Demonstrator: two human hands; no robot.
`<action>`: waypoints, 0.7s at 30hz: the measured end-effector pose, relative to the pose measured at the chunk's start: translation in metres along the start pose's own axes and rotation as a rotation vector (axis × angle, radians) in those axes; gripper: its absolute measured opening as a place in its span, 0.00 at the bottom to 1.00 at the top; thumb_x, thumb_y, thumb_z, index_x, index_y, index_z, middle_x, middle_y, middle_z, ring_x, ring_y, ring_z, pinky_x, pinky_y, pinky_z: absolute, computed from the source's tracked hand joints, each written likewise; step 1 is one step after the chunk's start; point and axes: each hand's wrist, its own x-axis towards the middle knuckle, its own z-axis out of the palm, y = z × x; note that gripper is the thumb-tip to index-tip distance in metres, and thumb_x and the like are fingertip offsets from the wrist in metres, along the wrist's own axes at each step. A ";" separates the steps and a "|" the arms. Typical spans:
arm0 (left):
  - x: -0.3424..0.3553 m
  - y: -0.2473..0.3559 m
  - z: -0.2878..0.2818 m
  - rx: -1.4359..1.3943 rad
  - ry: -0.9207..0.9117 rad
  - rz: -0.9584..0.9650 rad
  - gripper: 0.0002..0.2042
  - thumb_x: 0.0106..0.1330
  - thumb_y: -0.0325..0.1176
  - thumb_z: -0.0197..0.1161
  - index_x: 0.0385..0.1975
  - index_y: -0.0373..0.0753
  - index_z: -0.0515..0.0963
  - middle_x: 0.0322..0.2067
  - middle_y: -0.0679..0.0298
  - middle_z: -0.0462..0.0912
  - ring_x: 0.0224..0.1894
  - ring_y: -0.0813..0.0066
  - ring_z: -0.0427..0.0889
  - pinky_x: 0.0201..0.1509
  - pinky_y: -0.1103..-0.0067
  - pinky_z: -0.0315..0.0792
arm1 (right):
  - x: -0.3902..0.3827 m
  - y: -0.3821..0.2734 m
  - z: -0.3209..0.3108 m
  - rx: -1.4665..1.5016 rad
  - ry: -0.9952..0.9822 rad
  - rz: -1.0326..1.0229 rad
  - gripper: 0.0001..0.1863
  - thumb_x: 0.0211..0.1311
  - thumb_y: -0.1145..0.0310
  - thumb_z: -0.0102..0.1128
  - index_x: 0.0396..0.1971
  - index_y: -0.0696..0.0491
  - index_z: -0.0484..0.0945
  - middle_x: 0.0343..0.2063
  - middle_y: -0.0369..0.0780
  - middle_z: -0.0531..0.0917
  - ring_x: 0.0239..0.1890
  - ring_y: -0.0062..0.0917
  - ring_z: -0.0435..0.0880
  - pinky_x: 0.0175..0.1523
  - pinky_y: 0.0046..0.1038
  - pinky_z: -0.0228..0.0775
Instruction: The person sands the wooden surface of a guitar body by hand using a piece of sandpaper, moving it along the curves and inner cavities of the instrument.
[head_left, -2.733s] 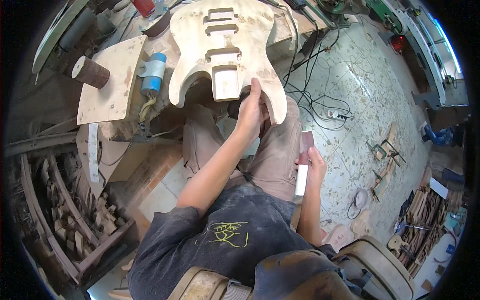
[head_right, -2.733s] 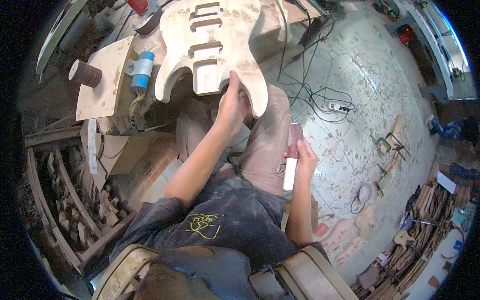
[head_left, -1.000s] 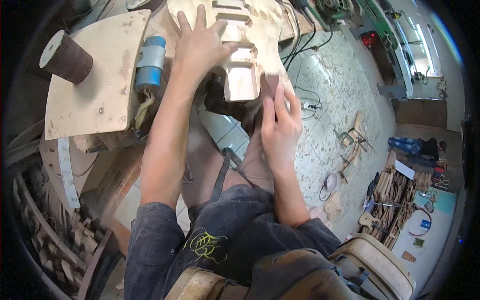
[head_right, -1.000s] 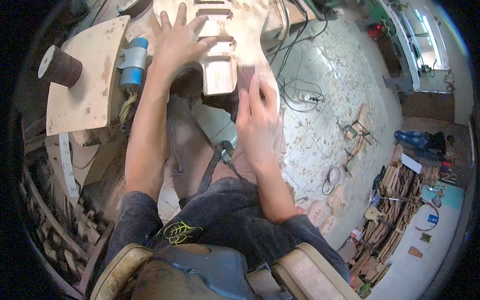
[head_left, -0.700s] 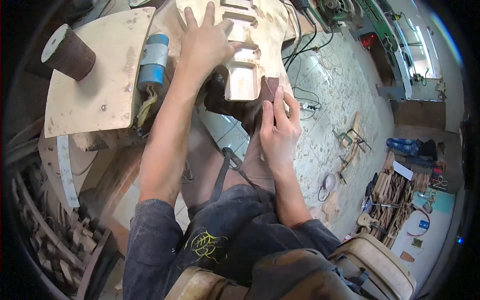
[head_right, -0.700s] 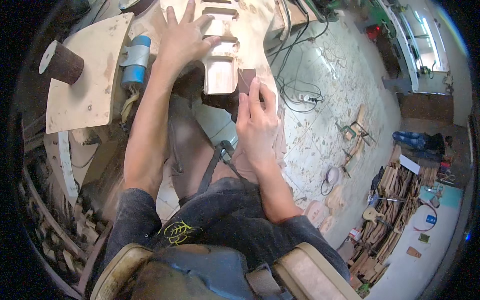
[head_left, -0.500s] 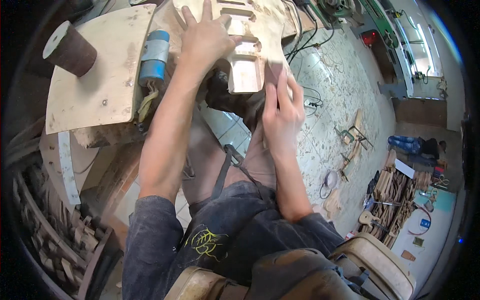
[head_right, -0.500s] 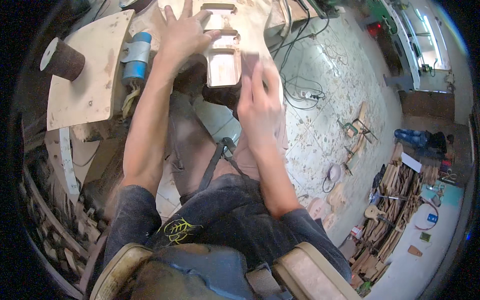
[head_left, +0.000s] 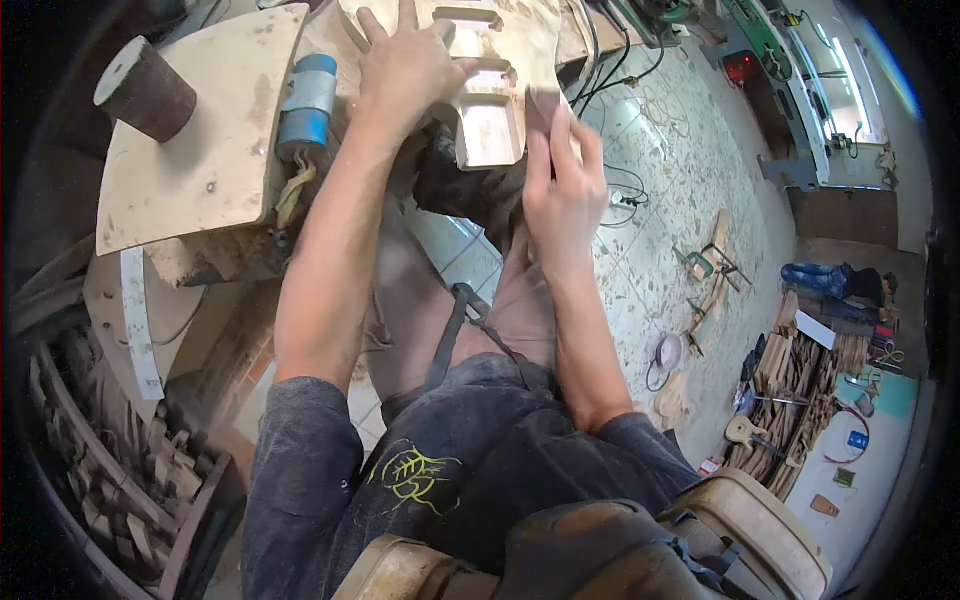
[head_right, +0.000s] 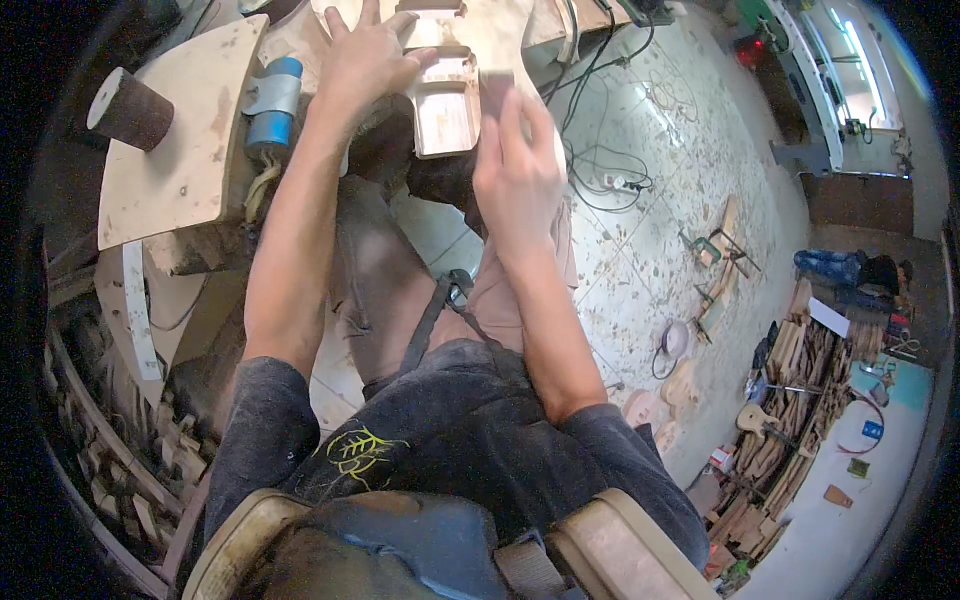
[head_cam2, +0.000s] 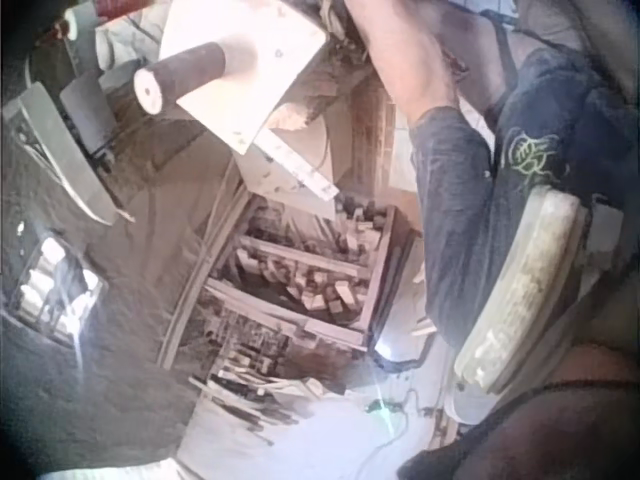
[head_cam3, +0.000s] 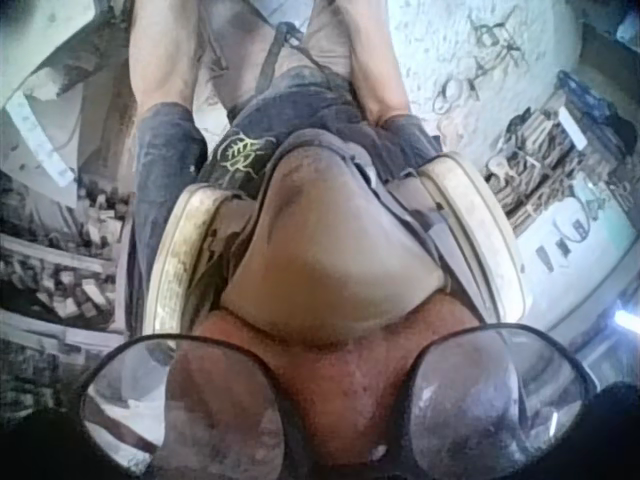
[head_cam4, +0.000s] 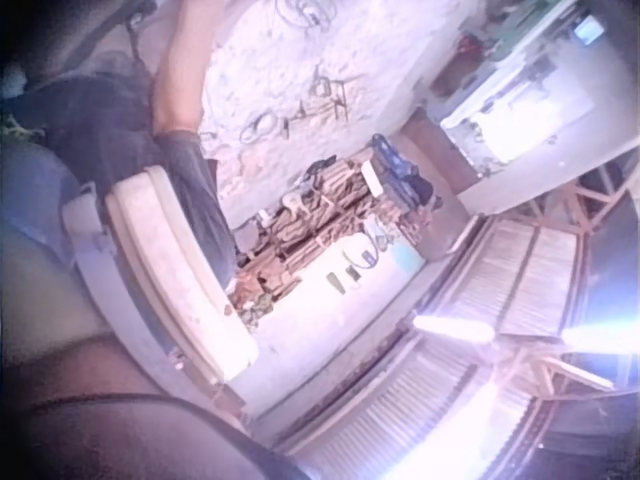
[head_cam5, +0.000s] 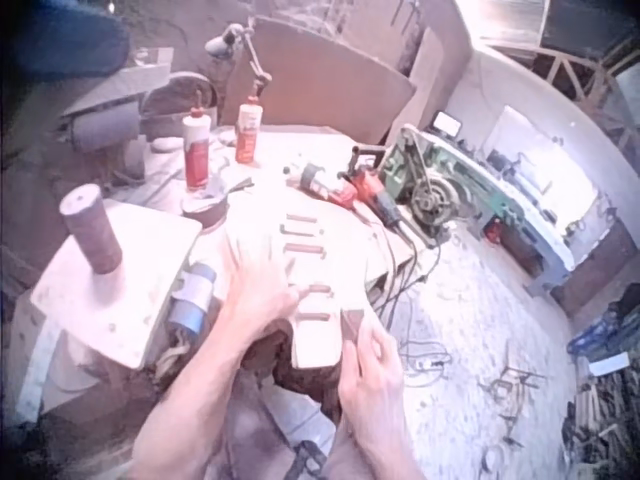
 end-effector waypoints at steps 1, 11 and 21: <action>-0.006 -0.003 0.001 0.015 0.009 -0.005 0.45 0.59 0.56 0.72 0.67 0.25 0.68 0.71 0.33 0.57 0.75 0.35 0.51 0.78 0.45 0.41 | -0.009 0.001 0.003 0.024 0.031 -0.051 0.19 0.67 0.73 0.63 0.56 0.63 0.79 0.46 0.51 0.82 0.46 0.46 0.85 0.47 0.39 0.79; 0.004 -0.020 0.029 0.201 -0.015 -0.077 0.32 0.65 0.58 0.64 0.63 0.42 0.78 0.69 0.36 0.65 0.76 0.37 0.54 0.73 0.38 0.47 | -0.047 -0.003 -0.032 0.060 -0.115 0.079 0.18 0.67 0.72 0.66 0.55 0.58 0.83 0.48 0.48 0.84 0.45 0.41 0.88 0.46 0.36 0.80; 0.006 -0.016 0.020 0.281 -0.067 -0.058 0.34 0.67 0.59 0.61 0.66 0.40 0.75 0.69 0.33 0.65 0.78 0.45 0.57 0.79 0.42 0.34 | -0.029 -0.001 -0.033 0.201 0.005 0.143 0.20 0.65 0.74 0.68 0.57 0.59 0.82 0.47 0.47 0.83 0.40 0.38 0.88 0.42 0.35 0.81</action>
